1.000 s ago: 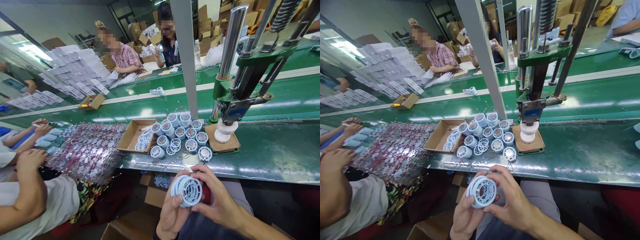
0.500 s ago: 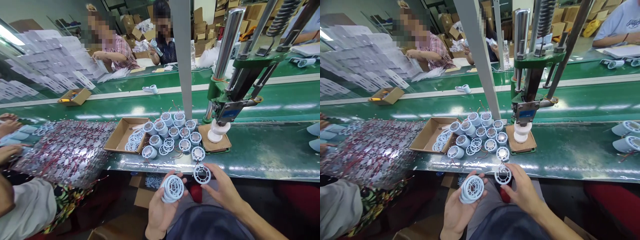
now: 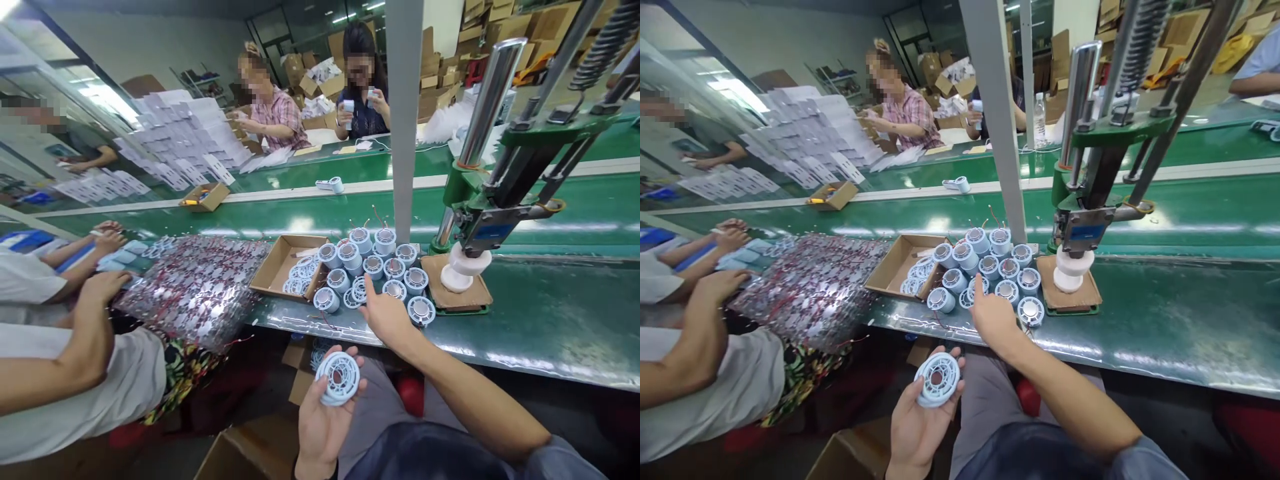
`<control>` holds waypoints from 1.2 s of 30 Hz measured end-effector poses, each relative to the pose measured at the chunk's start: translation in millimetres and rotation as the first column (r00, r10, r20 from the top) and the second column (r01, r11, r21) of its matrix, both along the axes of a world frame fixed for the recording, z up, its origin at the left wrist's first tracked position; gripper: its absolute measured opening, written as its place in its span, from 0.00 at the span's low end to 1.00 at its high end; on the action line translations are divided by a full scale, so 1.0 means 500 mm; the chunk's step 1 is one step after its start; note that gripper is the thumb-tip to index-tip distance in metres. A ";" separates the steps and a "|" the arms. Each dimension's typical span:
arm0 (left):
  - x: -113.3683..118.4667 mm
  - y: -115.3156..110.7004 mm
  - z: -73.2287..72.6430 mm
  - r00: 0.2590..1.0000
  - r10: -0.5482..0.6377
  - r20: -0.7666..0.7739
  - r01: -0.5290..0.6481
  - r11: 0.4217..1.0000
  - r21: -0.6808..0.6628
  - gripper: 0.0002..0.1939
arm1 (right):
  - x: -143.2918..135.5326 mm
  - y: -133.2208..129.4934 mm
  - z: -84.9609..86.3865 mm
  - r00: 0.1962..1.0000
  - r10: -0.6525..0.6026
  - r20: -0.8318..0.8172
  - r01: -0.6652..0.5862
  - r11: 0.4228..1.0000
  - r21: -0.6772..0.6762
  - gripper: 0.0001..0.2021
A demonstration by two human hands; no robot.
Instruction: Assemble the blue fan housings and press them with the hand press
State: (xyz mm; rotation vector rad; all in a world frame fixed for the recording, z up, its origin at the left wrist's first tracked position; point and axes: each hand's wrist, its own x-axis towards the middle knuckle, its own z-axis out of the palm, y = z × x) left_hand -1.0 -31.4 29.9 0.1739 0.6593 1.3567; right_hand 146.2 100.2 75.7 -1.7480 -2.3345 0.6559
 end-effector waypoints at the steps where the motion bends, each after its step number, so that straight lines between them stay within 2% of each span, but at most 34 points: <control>1: 0.001 0.000 0.003 1.000 0.005 0.012 -0.005 1.000 0.001 0.13 | 0.004 -0.003 -0.003 1.000 0.005 -0.011 -0.005 1.000 -0.006 0.33; 3: 0.009 0.001 0.008 0.999 0.011 0.033 -0.011 1.000 0.002 0.13 | 0.024 -0.031 -0.012 0.998 0.039 -0.051 -0.040 0.999 -0.019 0.31; 5: 0.022 0.006 0.014 0.999 -0.004 0.048 0.004 1.000 0.000 0.13 | 0.051 -0.076 -0.023 0.978 0.098 -0.184 -0.100 0.995 -0.001 0.29; 7: 0.038 0.013 0.022 0.998 -0.036 0.056 0.036 0.999 0.002 0.15 | 0.078 -0.124 -0.031 0.911 0.172 -0.376 -0.162 0.985 0.060 0.30; 9: 0.055 0.019 0.031 0.996 -0.073 0.052 0.072 0.997 0.010 0.17 | 0.096 -0.164 -0.034 0.816 0.233 -0.528 -0.208 0.972 0.107 0.35; 12: 0.076 0.024 0.048 0.993 -0.113 0.021 0.112 0.993 0.032 0.19 | 0.106 -0.196 -0.032 0.744 0.232 -0.626 -0.226 0.970 0.090 0.41; 15: 0.088 0.026 0.065 0.992 -0.129 -0.016 0.129 0.990 0.061 0.21 | 0.106 -0.200 -0.026 0.683 0.199 -0.702 -0.189 0.978 0.094 0.39; 19: 0.094 0.026 0.081 0.991 -0.133 -0.022 0.135 0.986 0.099 0.22 | 0.109 -0.193 -0.016 0.630 0.220 -0.745 -0.183 0.974 0.132 0.39; 27: 0.099 0.020 0.076 0.990 -0.143 -0.013 0.143 0.981 0.131 0.24 | 0.121 -0.188 -0.011 0.629 0.208 -0.749 -0.217 0.972 0.088 0.40; 32: 0.098 0.020 0.075 0.988 -0.151 -0.020 0.152 0.982 0.114 0.19 | 0.125 -0.190 -0.014 0.620 0.189 -0.761 -0.217 0.974 0.065 0.41; 36: 0.097 0.021 0.077 0.984 -0.175 -0.023 0.177 0.979 0.102 0.20 | 0.125 -0.189 -0.013 0.609 0.197 -0.769 -0.219 0.973 0.076 0.41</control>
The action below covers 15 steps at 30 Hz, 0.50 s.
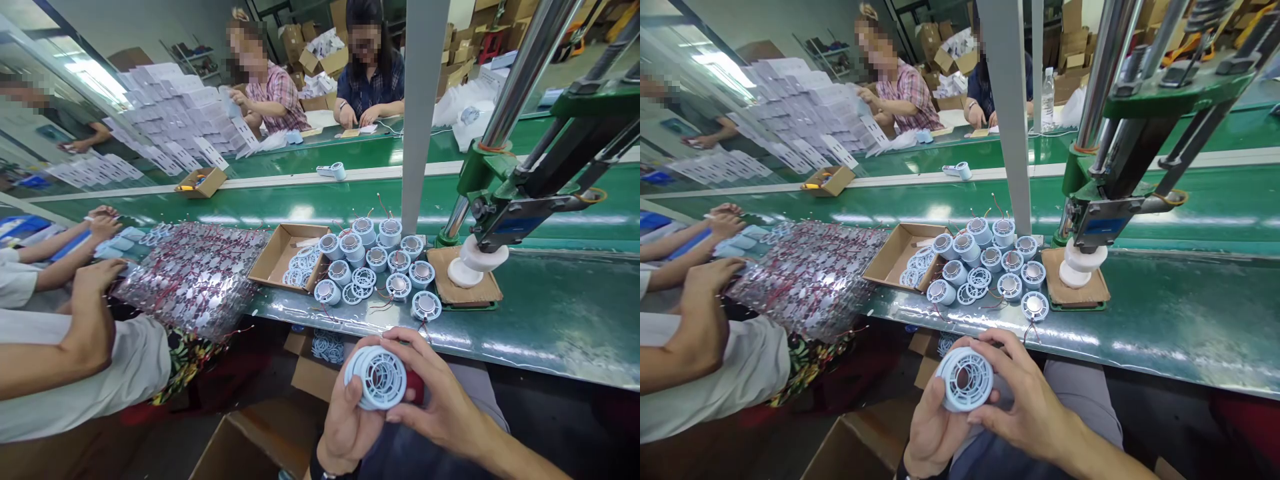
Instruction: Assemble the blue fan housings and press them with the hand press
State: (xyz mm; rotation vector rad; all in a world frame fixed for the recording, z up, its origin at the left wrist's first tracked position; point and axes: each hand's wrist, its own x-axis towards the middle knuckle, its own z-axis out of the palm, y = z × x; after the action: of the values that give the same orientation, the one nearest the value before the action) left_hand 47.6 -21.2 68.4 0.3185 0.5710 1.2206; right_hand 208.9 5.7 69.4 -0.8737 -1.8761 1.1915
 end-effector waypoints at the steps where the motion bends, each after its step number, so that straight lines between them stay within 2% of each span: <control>1: 0.000 0.000 0.001 1.000 -0.007 -0.001 0.007 1.000 0.000 0.20 | 0.000 0.000 0.001 1.000 0.000 -0.002 0.000 1.000 0.002 0.41; 6: 0.002 -0.001 0.002 1.000 0.006 -0.020 -0.006 1.000 -0.014 0.21 | -0.003 0.004 0.007 1.000 0.006 0.018 -0.006 1.000 0.007 0.39; 9: 0.000 0.004 -0.007 0.998 0.040 -0.051 -0.043 0.998 -0.047 0.22 | -0.008 0.004 0.002 0.995 -0.003 0.099 -0.001 0.999 0.036 0.40; 13: -0.012 0.008 -0.038 0.976 0.134 -0.174 -0.155 0.981 -0.114 0.24 | -0.029 -0.005 -0.001 0.977 -0.113 0.180 0.061 0.960 0.274 0.34; 15: -0.022 0.000 -0.058 0.938 0.154 -0.309 -0.194 0.975 -0.104 0.23 | -0.055 -0.013 0.003 0.978 -0.079 0.192 0.004 0.932 0.363 0.28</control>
State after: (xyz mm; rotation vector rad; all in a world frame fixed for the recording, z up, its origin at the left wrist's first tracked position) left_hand 36.8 -21.4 39.6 0.3483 0.9569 1.3066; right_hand 181.4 -0.8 71.1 -0.8469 -2.1406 0.7153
